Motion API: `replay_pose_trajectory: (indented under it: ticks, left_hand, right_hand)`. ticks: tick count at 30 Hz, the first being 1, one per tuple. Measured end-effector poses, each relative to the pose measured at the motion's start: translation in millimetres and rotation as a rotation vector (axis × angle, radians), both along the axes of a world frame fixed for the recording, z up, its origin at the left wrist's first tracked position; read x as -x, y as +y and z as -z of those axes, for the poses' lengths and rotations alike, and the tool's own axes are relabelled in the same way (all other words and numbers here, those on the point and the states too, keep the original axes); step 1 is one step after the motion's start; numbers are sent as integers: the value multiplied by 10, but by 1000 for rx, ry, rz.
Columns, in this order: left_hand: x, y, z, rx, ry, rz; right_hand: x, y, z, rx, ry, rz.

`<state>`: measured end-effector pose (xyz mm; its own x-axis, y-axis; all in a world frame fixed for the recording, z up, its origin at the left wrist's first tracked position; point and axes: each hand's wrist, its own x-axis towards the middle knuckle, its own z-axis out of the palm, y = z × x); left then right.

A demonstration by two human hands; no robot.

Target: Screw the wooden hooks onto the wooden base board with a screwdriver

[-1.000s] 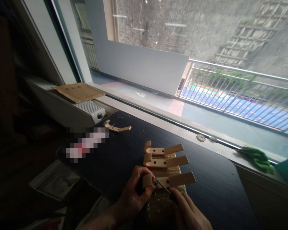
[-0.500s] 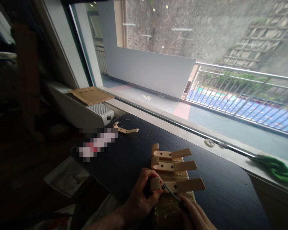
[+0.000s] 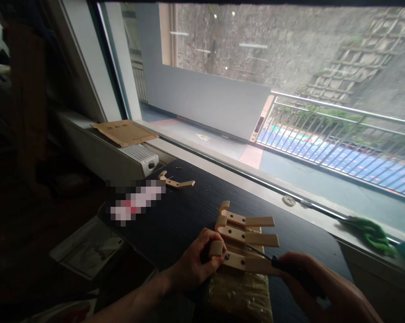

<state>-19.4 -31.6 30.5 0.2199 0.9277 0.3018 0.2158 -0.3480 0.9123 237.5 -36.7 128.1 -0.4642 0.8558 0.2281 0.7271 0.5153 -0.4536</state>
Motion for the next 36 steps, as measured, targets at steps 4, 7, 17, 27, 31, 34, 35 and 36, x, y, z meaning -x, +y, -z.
replay_pose_trajectory:
  ticks: [4,7,17,27,31,34,35,36]
  left_hand:
    - [-16,-12,-4,12,-35,-8]
    - [-39,-26,3,7,-73,-10]
    - [-50,-10,28,5,-78,1]
    - [-46,-14,40,-5,-96,12]
    - [-52,-14,57,-8,-104,8]
    - [-58,-11,69,-7,-111,13]
    - [-59,-10,72,-6,-113,15]
    - [-60,-8,74,-7,-114,14]
  right_hand:
    - [266,72,-353,40,-191,-79]
    - [452,133,-503,77,-295,-151]
    - [695,224,-535,154,-373,-222]
    - [794,254,-569,165,-384,-263]
    - [825,243,-594,161,-448,-259]
    - [831,248,-604,151,-455,-277]
    - [831,252,-604,151,-457,-279]
    - [830,256,-603,150,-459,-278]
